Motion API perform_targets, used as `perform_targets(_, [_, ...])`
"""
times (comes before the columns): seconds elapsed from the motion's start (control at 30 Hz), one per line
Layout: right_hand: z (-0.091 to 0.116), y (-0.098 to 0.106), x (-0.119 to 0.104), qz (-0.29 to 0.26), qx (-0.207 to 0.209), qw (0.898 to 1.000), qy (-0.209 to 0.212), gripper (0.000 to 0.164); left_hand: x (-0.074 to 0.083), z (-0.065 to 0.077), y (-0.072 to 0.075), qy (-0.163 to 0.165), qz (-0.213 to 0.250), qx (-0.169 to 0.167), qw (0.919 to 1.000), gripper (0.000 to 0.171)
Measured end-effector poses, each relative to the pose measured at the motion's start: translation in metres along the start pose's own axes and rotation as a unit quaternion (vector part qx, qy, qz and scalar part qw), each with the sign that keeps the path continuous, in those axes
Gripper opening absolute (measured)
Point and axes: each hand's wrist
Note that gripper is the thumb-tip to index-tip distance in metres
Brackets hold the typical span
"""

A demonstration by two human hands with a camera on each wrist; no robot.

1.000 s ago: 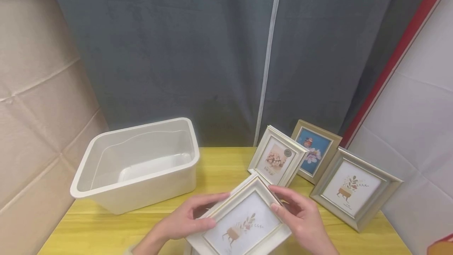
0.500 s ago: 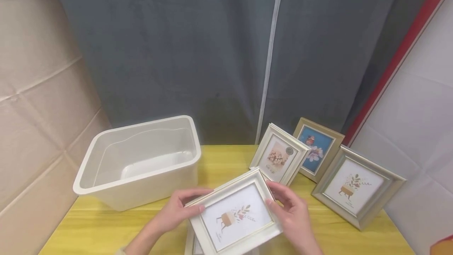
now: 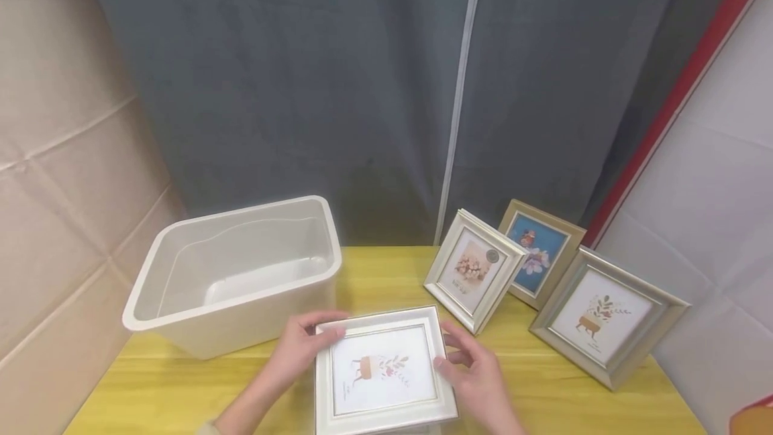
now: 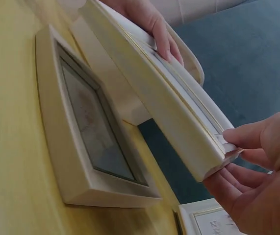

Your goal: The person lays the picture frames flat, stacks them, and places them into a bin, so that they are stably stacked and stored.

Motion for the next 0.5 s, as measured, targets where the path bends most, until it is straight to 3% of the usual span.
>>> perform_targets(0.3, [0.005,-0.001,0.019,0.001,-0.104,0.994,-0.030,0.074,-0.020,-0.005,0.002,0.002,-0.062,-0.003,0.9981,0.022])
perform_targets(0.5, [0.009,-0.003,0.027,-0.014,-0.120,0.991,-0.057,0.075,-0.033,-0.005,0.004,0.004,-0.089,-0.024,0.9958,0.022])
Point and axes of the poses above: each hand's wrist, its own z-axis away from the middle knuckle, its own y-axis out of the back of the hand, x = y × z, and after that the axes turned 3 degrees about -z, right-handed
